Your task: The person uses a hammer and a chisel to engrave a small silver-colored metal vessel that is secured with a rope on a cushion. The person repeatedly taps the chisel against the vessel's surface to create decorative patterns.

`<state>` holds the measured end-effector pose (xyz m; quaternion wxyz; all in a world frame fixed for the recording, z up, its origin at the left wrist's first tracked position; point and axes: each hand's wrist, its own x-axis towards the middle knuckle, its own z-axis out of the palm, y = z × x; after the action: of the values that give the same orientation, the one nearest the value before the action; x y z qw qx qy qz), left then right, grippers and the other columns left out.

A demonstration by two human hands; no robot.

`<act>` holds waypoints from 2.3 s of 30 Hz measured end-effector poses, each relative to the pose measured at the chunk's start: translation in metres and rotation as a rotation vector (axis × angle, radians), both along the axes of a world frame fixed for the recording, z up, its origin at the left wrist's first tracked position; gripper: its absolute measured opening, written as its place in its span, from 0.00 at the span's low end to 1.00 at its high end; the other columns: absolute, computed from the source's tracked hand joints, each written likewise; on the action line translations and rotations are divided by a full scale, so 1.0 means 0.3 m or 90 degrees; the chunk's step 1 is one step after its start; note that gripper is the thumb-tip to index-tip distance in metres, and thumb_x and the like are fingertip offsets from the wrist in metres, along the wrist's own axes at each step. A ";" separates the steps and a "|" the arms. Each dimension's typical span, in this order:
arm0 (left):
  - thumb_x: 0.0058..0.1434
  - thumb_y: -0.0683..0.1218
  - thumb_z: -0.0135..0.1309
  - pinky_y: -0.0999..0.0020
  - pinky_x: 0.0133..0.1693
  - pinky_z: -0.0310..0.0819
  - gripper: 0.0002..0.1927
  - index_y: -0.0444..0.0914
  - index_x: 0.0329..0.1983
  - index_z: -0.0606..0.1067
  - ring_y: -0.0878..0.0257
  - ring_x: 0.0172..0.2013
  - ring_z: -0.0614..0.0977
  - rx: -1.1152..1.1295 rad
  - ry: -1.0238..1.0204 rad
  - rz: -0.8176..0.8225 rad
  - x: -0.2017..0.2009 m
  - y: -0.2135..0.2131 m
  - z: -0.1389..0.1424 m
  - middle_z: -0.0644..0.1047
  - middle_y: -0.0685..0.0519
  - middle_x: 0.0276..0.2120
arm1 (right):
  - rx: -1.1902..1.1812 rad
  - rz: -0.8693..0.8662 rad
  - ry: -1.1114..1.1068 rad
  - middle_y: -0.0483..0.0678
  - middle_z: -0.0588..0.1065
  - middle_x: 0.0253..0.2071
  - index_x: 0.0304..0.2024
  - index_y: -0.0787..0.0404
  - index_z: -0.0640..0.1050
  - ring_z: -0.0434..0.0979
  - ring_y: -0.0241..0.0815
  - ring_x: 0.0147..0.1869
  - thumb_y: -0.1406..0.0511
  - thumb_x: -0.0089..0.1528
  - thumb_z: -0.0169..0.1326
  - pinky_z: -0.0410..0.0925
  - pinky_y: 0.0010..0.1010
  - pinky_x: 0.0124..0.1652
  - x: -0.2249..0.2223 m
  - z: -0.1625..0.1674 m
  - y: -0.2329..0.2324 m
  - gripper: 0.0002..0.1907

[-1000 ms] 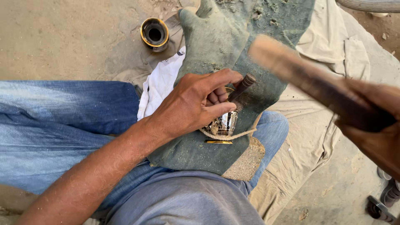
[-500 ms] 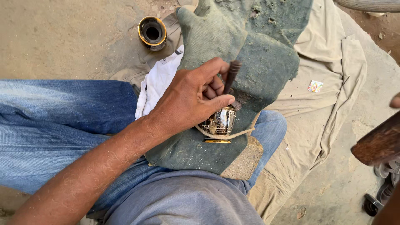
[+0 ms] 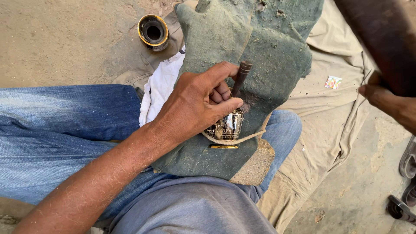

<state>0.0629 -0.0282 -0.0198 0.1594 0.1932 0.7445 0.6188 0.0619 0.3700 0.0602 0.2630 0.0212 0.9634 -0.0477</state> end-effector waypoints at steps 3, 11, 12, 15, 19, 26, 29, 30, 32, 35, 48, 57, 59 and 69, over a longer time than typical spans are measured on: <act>0.63 0.44 0.66 0.74 0.27 0.78 0.21 0.39 0.57 0.72 0.70 0.27 0.82 0.013 0.006 -0.007 0.003 -0.003 -0.002 0.79 0.57 0.28 | -0.018 0.106 -0.021 0.60 0.76 0.40 0.51 0.67 0.76 0.81 0.52 0.39 0.67 0.59 0.66 0.77 0.42 0.46 -0.001 -0.030 0.025 0.20; 0.63 0.44 0.66 0.74 0.27 0.76 0.23 0.40 0.58 0.72 0.70 0.26 0.81 0.005 -0.005 -0.016 -0.003 -0.003 -0.004 0.79 0.57 0.27 | -0.057 0.045 0.020 0.57 0.77 0.41 0.63 0.63 0.73 0.82 0.49 0.41 0.73 0.53 0.65 0.78 0.39 0.46 0.009 0.034 -0.092 0.34; 0.62 0.44 0.66 0.74 0.27 0.76 0.23 0.40 0.59 0.72 0.70 0.26 0.81 0.007 -0.003 -0.012 -0.002 -0.002 -0.004 0.78 0.56 0.27 | 0.000 -0.015 0.006 0.57 0.77 0.39 0.64 0.62 0.73 0.82 0.49 0.39 0.72 0.56 0.67 0.78 0.39 0.45 0.005 0.040 -0.110 0.33; 0.63 0.44 0.66 0.74 0.27 0.76 0.23 0.40 0.60 0.72 0.71 0.26 0.81 0.004 -0.001 -0.011 -0.001 -0.005 -0.002 0.78 0.57 0.27 | -0.026 0.036 0.014 0.57 0.78 0.41 0.63 0.62 0.74 0.83 0.48 0.39 0.72 0.54 0.67 0.79 0.39 0.46 -0.003 0.037 -0.139 0.34; 0.63 0.44 0.66 0.75 0.28 0.76 0.24 0.41 0.60 0.71 0.71 0.27 0.80 0.011 0.014 -0.005 -0.004 -0.003 -0.005 0.78 0.57 0.28 | -0.013 0.008 0.009 0.59 0.79 0.44 0.61 0.65 0.75 0.82 0.50 0.43 0.69 0.57 0.66 0.77 0.41 0.49 0.018 0.005 -0.091 0.29; 0.63 0.43 0.65 0.75 0.27 0.76 0.23 0.41 0.60 0.71 0.71 0.26 0.80 0.004 -0.001 -0.009 -0.003 -0.001 -0.009 0.78 0.57 0.26 | 0.005 -0.168 -0.029 0.63 0.79 0.49 0.55 0.73 0.78 0.81 0.53 0.52 0.61 0.64 0.63 0.73 0.44 0.56 0.071 -0.110 0.034 0.23; 0.64 0.43 0.65 0.75 0.26 0.75 0.23 0.41 0.60 0.70 0.72 0.26 0.81 0.012 -0.014 -0.008 -0.001 -0.001 -0.013 0.78 0.58 0.26 | -0.028 -0.208 -0.036 0.65 0.80 0.52 0.52 0.77 0.79 0.81 0.55 0.56 0.57 0.68 0.62 0.71 0.45 0.59 0.070 -0.109 0.042 0.25; 0.64 0.43 0.65 0.76 0.26 0.76 0.23 0.41 0.60 0.70 0.72 0.26 0.81 0.010 -0.018 -0.010 0.000 0.000 -0.015 0.78 0.58 0.25 | -0.088 -0.189 -0.040 0.64 0.81 0.52 0.53 0.76 0.79 0.80 0.54 0.59 0.58 0.69 0.60 0.70 0.44 0.61 0.070 -0.101 0.048 0.24; 0.65 0.43 0.65 0.77 0.26 0.76 0.23 0.42 0.60 0.70 0.72 0.26 0.81 0.010 -0.010 -0.007 0.002 0.002 -0.018 0.78 0.58 0.25 | -0.079 -0.227 -0.051 0.66 0.80 0.48 0.56 0.74 0.77 0.83 0.56 0.53 0.60 0.67 0.62 0.74 0.46 0.55 0.067 -0.074 0.048 0.24; 0.64 0.43 0.66 0.77 0.27 0.76 0.24 0.41 0.61 0.70 0.72 0.26 0.81 0.010 0.013 -0.001 0.008 0.001 -0.021 0.78 0.58 0.27 | -0.037 -0.193 -0.046 0.66 0.80 0.43 0.53 0.73 0.77 0.83 0.57 0.47 0.63 0.65 0.63 0.76 0.47 0.51 0.055 -0.050 0.030 0.20; 0.65 0.43 0.65 0.76 0.26 0.75 0.24 0.41 0.62 0.70 0.72 0.26 0.81 0.021 -0.003 -0.011 0.007 0.003 -0.020 0.78 0.58 0.27 | 0.025 -0.107 -0.038 0.63 0.79 0.40 0.50 0.71 0.78 0.83 0.55 0.42 0.64 0.64 0.63 0.77 0.45 0.47 0.048 -0.051 -0.007 0.18; 0.64 0.42 0.65 0.76 0.28 0.77 0.25 0.41 0.63 0.70 0.71 0.27 0.80 0.021 0.024 -0.001 0.006 0.000 -0.029 0.78 0.58 0.28 | 0.027 -0.110 -0.055 0.63 0.79 0.41 0.51 0.71 0.77 0.83 0.54 0.40 0.63 0.64 0.63 0.77 0.43 0.45 0.078 -0.063 0.017 0.19; 0.65 0.42 0.65 0.76 0.29 0.77 0.25 0.42 0.63 0.71 0.72 0.27 0.81 0.019 0.023 -0.007 0.011 0.000 -0.032 0.78 0.58 0.28 | -0.004 -0.057 -0.045 0.63 0.79 0.41 0.51 0.71 0.77 0.83 0.54 0.40 0.63 0.64 0.63 0.78 0.43 0.45 0.080 -0.043 -0.008 0.20; 0.63 0.42 0.66 0.76 0.28 0.77 0.25 0.42 0.63 0.71 0.72 0.26 0.80 0.023 0.040 -0.007 0.003 0.002 -0.023 0.77 0.58 0.28 | 0.134 -0.102 -0.116 0.63 0.78 0.39 0.50 0.70 0.77 0.82 0.54 0.36 0.61 0.66 0.63 0.78 0.42 0.42 0.054 -0.001 -0.097 0.19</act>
<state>0.0636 -0.0277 -0.0266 0.1355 0.2194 0.7369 0.6249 0.0782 0.3409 0.0599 0.3413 0.1296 0.9303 0.0351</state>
